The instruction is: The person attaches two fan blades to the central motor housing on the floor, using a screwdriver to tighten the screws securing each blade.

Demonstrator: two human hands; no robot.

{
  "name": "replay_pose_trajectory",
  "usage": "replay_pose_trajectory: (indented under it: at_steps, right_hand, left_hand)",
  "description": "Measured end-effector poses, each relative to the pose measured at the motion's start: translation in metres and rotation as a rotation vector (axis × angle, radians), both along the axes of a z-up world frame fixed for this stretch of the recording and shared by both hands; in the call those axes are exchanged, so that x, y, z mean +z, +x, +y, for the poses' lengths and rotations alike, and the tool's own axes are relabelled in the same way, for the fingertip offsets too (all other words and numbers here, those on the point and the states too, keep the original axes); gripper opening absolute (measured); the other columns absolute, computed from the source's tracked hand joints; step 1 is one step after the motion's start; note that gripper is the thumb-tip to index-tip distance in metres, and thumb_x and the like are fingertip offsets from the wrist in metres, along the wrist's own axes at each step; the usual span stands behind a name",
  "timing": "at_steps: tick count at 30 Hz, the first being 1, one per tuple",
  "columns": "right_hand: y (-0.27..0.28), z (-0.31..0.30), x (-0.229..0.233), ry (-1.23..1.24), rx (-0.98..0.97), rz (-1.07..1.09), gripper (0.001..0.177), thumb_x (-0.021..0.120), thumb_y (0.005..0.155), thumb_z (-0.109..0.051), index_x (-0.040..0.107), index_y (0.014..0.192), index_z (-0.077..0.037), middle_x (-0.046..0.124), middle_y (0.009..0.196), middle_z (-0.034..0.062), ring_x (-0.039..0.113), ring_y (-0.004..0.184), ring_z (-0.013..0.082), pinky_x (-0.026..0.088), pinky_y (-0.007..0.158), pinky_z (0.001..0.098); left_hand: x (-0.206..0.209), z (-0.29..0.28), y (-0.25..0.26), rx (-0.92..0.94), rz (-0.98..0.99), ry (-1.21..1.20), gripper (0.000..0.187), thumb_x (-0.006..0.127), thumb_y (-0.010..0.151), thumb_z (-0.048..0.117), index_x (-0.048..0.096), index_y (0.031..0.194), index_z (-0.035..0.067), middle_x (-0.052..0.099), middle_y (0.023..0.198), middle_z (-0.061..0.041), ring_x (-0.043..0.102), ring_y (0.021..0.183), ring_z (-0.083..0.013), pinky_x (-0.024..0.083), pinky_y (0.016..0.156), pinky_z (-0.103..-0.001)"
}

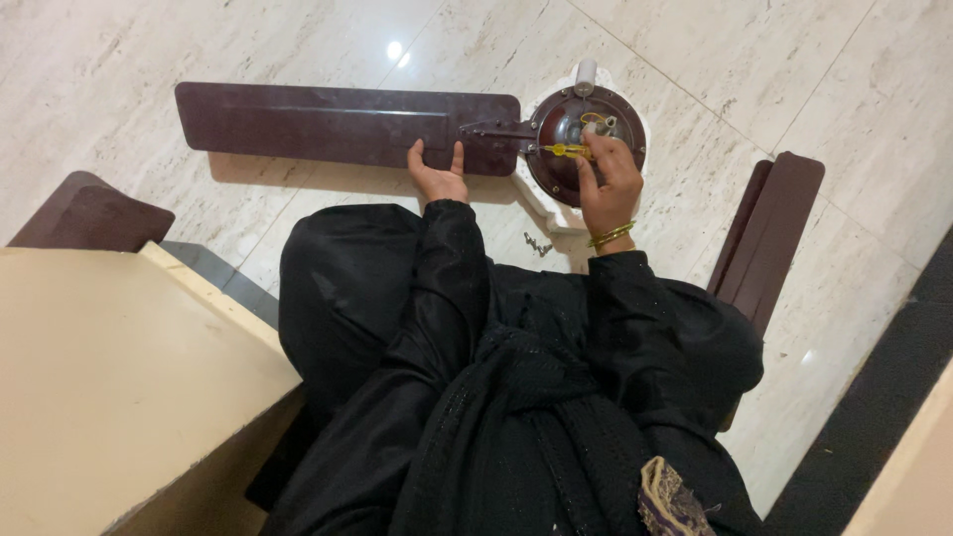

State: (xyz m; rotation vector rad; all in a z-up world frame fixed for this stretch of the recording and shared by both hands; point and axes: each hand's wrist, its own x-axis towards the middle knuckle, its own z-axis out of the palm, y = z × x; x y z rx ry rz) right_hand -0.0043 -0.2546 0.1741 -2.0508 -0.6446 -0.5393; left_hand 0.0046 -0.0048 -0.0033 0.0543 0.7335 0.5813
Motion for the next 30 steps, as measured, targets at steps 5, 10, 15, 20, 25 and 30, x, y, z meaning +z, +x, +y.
replay_pose_trajectory:
  at_steps: [5, 10, 15, 20, 25, 30]
  right_hand:
    - [0.005, -0.001, -0.009, -0.037, 0.004, -0.030, 0.034, 0.075, 0.094, -0.001, 0.070, 0.127, -0.005, 0.071, 0.114, 0.0157, 0.071, 0.106, 0.0319, 0.056, 0.093, 0.0384]
    - [0.010, 0.001, -0.011, -0.066, 0.057, -0.065, 0.038, 0.065, 0.101, 0.000, 0.064, 0.139, -0.005, 0.070, 0.123, 0.0199, 0.068, 0.114, 0.0358, 0.054, 0.098, 0.0413]
    - [0.018, 0.006, 0.000, -0.078, 0.116, -0.025, 0.041, 0.061, 0.101, -0.001, 0.063, 0.141, -0.005, 0.072, 0.125, 0.0200, 0.069, 0.116, 0.0364, 0.056, 0.096, 0.0407]
    - [0.032, 0.023, 0.010, 0.002, 0.054, 0.044, 0.024, 0.070, 0.100, -0.011, 0.071, 0.123, -0.005, 0.076, 0.107, 0.0143, 0.075, 0.082, 0.0241, 0.057, 0.070, 0.0323]
    - [0.038, 0.038, 0.015, 0.011, -0.044, 0.040, 0.024, 0.083, 0.091, -0.021, 0.068, 0.095, -0.003, 0.071, 0.085, 0.0114, 0.070, 0.069, 0.0216, 0.053, 0.062, 0.0341]
    - [0.038, 0.040, 0.018, 0.014, -0.089, 0.062, 0.022, 0.083, 0.090, -0.017, 0.068, 0.098, -0.004, 0.070, 0.086, 0.0111, 0.067, 0.066, 0.0202, 0.052, 0.059, 0.0323]
  left_hand:
    - [-0.001, 0.000, -0.002, -0.010, -0.043, 0.019, 0.041, 0.069, 0.085, 0.030, 0.058, 0.121, 0.013, 0.060, 0.119, -0.007, 0.062, 0.106, -0.0255, 0.063, 0.078, -0.044]
    - [-0.002, 0.002, -0.001, -0.007, 0.012, -0.017, 0.037, 0.069, 0.086, 0.029, 0.059, 0.119, 0.016, 0.061, 0.117, -0.006, 0.060, 0.109, -0.0249, 0.062, 0.080, -0.044]
    - [-0.007, 0.004, 0.000, -0.036, 0.004, -0.031, 0.037, 0.070, 0.085, 0.028, 0.059, 0.118, 0.017, 0.061, 0.117, -0.004, 0.060, 0.108, -0.0246, 0.062, 0.078, -0.044]
    - [-0.012, 0.004, 0.001, -0.028, -0.021, 0.010, 0.038, 0.069, 0.084, 0.029, 0.058, 0.119, 0.018, 0.061, 0.119, -0.005, 0.060, 0.109, -0.0242, 0.062, 0.079, -0.045]
    - [-0.011, 0.004, -0.001, -0.025, -0.004, 0.009, 0.040, 0.070, 0.084, 0.027, 0.058, 0.120, 0.017, 0.060, 0.121, -0.004, 0.061, 0.110, -0.0247, 0.062, 0.080, -0.045]
    - [-0.001, 0.004, 0.001, -0.026, 0.004, 0.016, 0.041, 0.069, 0.082, 0.027, 0.058, 0.120, 0.016, 0.061, 0.120, -0.005, 0.061, 0.109, -0.0257, 0.062, 0.078, -0.044]
